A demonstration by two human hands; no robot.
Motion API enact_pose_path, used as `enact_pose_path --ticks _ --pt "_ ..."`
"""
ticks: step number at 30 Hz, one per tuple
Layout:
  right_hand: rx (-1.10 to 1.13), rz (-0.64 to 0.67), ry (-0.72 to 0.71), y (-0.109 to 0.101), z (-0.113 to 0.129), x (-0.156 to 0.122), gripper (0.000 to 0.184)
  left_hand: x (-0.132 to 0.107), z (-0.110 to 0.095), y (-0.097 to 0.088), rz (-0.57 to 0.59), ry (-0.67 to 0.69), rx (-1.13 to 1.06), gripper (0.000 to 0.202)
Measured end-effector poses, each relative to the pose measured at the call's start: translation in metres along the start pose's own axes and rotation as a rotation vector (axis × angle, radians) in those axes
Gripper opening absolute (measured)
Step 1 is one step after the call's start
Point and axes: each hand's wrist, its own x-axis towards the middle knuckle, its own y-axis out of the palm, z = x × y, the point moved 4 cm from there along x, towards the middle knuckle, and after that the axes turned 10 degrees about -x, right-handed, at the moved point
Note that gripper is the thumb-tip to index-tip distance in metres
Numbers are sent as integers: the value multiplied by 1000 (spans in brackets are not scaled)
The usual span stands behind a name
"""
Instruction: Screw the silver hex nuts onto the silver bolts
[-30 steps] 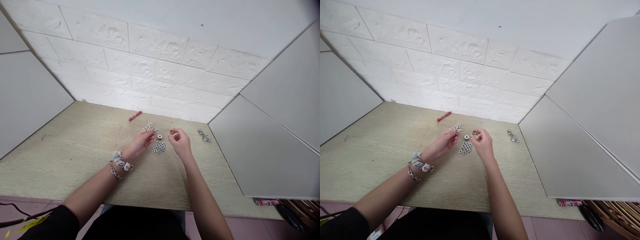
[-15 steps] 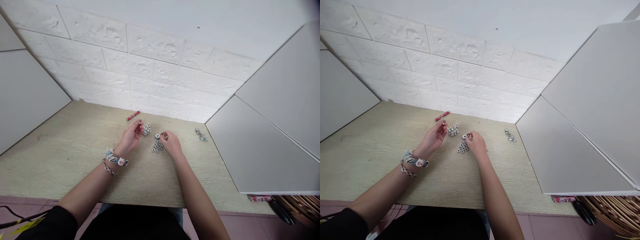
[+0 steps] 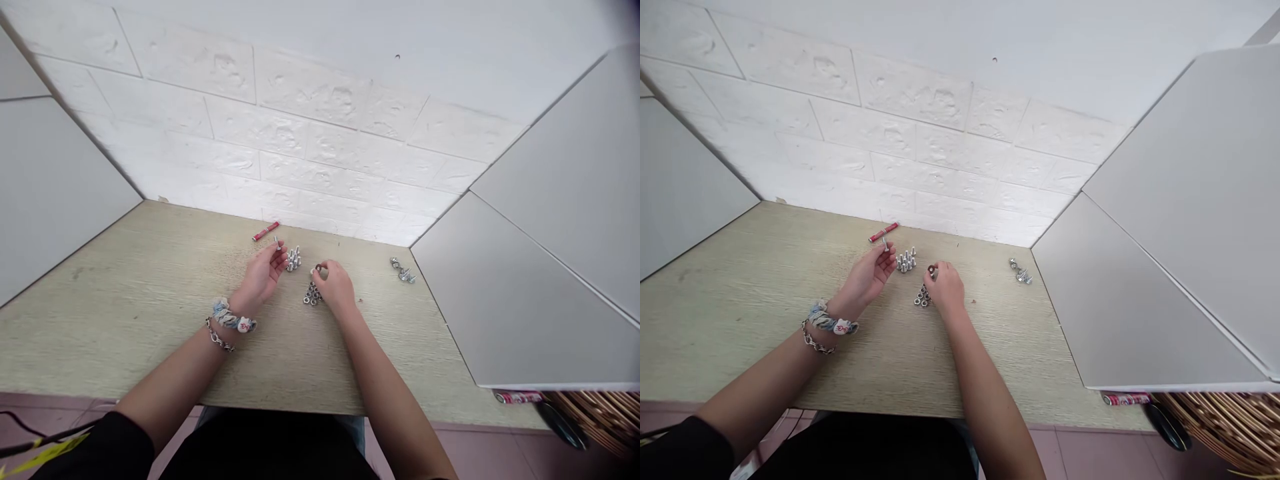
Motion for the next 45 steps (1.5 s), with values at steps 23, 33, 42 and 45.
enact_pose_path --ticks 23,33,42,45 --pt "193 -199 -192 -14 11 -8 24 -15 20 8 162 -10 396 27" --pt "247 16 -60 16 -19 6 22 -7 7 2 1 93 193 25" --pt "197 43 -58 17 -17 6 21 -13 12 10 189 11 272 35" --pt "196 50 -48 16 -16 6 22 -14 13 12 233 26 358 36"
